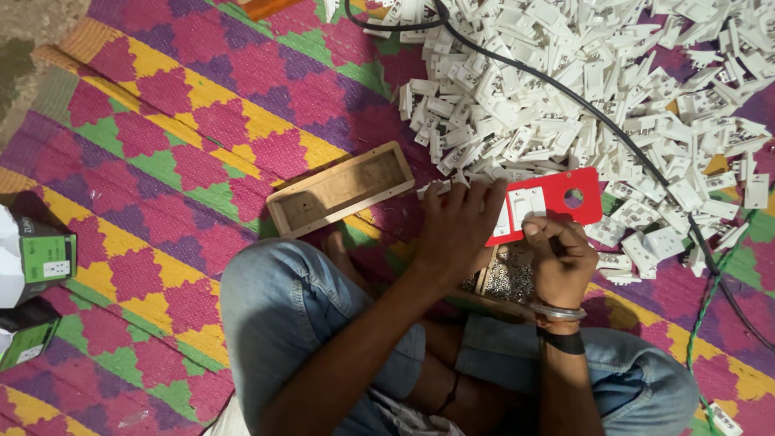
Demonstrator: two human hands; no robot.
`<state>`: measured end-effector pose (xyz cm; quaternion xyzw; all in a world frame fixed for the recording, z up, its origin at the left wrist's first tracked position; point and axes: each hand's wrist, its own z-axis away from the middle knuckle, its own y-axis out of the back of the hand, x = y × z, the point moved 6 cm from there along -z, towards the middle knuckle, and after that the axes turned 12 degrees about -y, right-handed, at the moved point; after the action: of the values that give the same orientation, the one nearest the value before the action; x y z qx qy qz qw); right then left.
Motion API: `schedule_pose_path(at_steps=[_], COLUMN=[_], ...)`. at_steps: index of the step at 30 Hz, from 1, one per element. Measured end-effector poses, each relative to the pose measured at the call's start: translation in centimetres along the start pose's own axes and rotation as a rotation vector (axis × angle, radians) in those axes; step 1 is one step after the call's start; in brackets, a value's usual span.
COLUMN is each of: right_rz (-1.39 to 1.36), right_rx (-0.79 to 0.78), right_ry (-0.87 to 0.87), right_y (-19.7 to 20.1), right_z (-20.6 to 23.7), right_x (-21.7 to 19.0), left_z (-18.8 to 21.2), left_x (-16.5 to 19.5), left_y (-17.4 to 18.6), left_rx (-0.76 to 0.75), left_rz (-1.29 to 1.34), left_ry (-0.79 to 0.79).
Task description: The person sits on a colorful mat and assembles small white electrical components onto red and green plastic backplates. They pick up components, align them with the backplate, and secure them using small metal fasteners from a wooden box.
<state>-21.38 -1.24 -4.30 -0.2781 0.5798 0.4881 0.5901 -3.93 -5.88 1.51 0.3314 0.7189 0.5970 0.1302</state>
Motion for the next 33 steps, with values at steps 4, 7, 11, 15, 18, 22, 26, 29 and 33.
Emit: schedule_pose_path(at_steps=[4,7,11,15,18,22,26,29,33], right_rz=[0.088,0.070,0.114,-0.014,-0.134,-0.407,-0.515,-0.537,-0.533], right_rx=[0.035,0.059,-0.021,0.044,0.077,0.096,-0.040,-0.079,-0.003], right_ry=[0.031,0.022,0.150,-0.094,-0.275,-0.469,-0.629,-0.502,-0.496], right_y=[0.0,0.0,-0.7,0.0,0.0,-0.3,-1.5,-1.7,-1.6], right_z=[0.4,0.6,0.7,0.2,0.1,0.3,0.6,0.5,0.7], right_x=[-0.2,0.0,-0.9,0.2,1.3,2.6,3.4,2.7,2.8], left_z=[0.0,-0.1,-0.1,-0.1,-0.1,-0.1,0.0,0.1,0.0], left_x=[-0.1,0.0,-0.1,0.1,0.0,0.0,0.1,0.1,0.2], left_y=[0.4,0.3,0.7,0.8,1.0,1.3,1.0,0.8,0.9], left_rx=[0.057,0.015,0.012,-0.035,-0.026,0.020,0.000,0.014,0.024], left_rz=[0.003,-0.007,-0.052,-0.042,-0.020,0.009,0.038,0.094,0.039], left_ry=[0.016,0.004,0.026,0.002,0.018,0.032,0.029,0.033,0.029])
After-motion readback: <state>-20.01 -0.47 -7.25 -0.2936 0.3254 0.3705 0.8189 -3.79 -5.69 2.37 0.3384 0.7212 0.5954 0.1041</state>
